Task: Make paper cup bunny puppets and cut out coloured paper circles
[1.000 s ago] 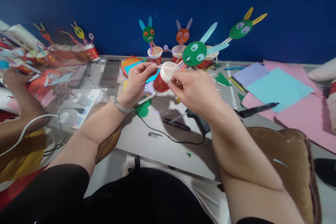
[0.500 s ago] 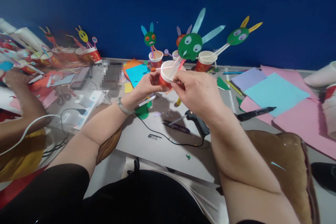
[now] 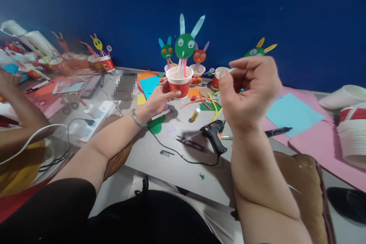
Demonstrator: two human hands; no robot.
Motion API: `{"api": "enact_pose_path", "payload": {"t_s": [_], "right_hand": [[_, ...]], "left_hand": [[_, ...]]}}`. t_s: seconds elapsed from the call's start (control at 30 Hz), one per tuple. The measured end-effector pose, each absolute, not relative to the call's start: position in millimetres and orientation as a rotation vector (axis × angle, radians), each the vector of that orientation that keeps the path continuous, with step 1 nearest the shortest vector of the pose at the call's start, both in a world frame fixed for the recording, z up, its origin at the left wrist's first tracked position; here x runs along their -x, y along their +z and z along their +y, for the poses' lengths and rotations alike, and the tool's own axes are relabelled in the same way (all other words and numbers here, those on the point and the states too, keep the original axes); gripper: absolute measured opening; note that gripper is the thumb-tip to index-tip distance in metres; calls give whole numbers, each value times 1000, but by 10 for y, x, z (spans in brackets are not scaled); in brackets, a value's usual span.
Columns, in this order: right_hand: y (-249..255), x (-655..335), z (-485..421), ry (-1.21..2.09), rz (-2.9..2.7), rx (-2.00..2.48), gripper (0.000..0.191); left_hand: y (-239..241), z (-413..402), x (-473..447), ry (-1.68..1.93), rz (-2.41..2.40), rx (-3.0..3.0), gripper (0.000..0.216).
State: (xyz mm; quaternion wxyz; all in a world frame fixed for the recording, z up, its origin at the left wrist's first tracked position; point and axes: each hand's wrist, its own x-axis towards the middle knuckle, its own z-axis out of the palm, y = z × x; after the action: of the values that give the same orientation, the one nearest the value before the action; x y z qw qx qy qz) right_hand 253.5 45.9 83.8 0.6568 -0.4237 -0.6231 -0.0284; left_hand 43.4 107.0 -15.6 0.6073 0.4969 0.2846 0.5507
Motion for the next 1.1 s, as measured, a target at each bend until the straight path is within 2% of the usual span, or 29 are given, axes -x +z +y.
{"api": "enact_pose_path", "payload": {"t_s": [0.2,0.43,0.53,0.63,0.73,0.9,1.1], "right_hand": [[844,-2522,452,-68,-1399,923,14],[874,-2624,563,-375,-1094,696,23],[887,-2602,444,-222,-1274,901,13],[821,-2557,380,109,-1616,1090,8],[697,-2529,422,199,-1730,1147,5],[522,-2486,501,210,-2000,1221,33],[383,-2408,532,80,-2099,1271,32]], "left_hand": [[-173,1099,-416,1290,705,-1127,80],[-232,1151,-384,1433,841,-987,82],[-238,1146,-389,1446,833,-1028,79],[-226,1124,-381,1457,838,-1089,73],[-219,1113,-363,1426,844,-1148,74],[-291,1147,-374,1321,821,-1263,79],[-399,1199,-452,1297,868,-1328,72]]}}
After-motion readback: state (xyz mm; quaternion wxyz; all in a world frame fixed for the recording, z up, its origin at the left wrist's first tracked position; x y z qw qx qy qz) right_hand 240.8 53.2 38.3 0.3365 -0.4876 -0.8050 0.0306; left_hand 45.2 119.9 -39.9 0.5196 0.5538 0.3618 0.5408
